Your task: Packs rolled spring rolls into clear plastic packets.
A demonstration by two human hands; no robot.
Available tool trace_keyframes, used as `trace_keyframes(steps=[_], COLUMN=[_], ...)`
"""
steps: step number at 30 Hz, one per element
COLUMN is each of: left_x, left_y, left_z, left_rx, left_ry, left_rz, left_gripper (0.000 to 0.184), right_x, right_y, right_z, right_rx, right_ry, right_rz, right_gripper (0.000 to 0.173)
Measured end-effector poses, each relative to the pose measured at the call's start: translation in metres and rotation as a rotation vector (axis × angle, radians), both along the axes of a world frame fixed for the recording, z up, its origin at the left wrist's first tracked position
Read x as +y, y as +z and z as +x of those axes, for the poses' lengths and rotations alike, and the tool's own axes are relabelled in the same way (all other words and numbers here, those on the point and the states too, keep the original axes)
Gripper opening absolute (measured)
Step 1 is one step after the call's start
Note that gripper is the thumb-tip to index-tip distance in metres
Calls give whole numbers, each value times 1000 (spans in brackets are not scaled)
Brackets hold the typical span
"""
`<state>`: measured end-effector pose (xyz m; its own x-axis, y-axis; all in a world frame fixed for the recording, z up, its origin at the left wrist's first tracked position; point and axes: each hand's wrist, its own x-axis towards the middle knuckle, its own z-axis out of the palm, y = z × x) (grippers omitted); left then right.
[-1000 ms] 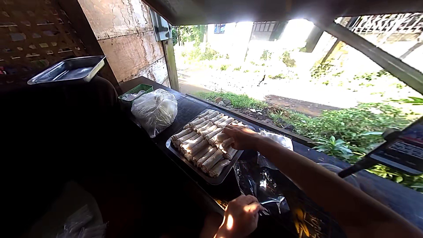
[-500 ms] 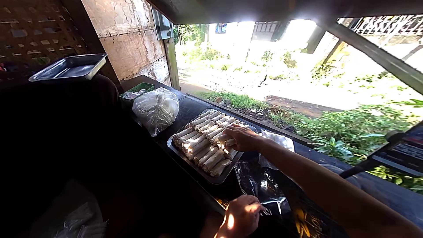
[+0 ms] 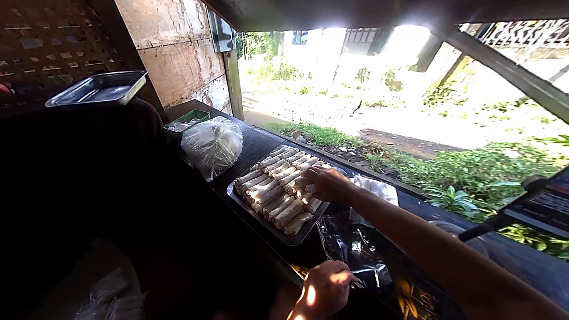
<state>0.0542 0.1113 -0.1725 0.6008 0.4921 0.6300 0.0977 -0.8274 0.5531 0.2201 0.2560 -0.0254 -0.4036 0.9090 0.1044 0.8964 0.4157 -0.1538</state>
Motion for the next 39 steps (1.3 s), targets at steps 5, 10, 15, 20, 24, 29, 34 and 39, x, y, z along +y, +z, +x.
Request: trace_keyframes(steps=[5, 10, 15, 20, 24, 29, 34, 39], left_x=[0, 1, 1, 1, -1, -1, -2, -3], left_y=[-2, 0, 0, -1, 0, 2, 3, 1], left_z=[1, 0, 0, 0, 0, -1, -1, -1], left_rx=[-23, 2, -5, -11, 4, 19, 18, 22], left_ry=[-4, -16, -17, -11, 1, 3, 12, 13], left_rz=[9, -15, -11, -5, -9, -11, 1, -37], left_gripper=[16, 16, 16, 16, 16, 16, 16, 19], right_x=[-22, -42, -27, -28, -28, -27, -29, -35], right_y=[-5, -2, -6, -21, -37, -56, -62, -54], right_z=[-3, 2, 29, 28, 26, 28, 27, 24], right_rx=[162, 260, 330, 295, 188, 162, 142, 89], right_ry=[49, 63, -30, 108, 145, 188, 202, 186], right_rz=[232, 183, 190, 160, 201, 430, 562, 512], right_gripper=[44, 42, 29, 39, 41, 41, 41, 38])
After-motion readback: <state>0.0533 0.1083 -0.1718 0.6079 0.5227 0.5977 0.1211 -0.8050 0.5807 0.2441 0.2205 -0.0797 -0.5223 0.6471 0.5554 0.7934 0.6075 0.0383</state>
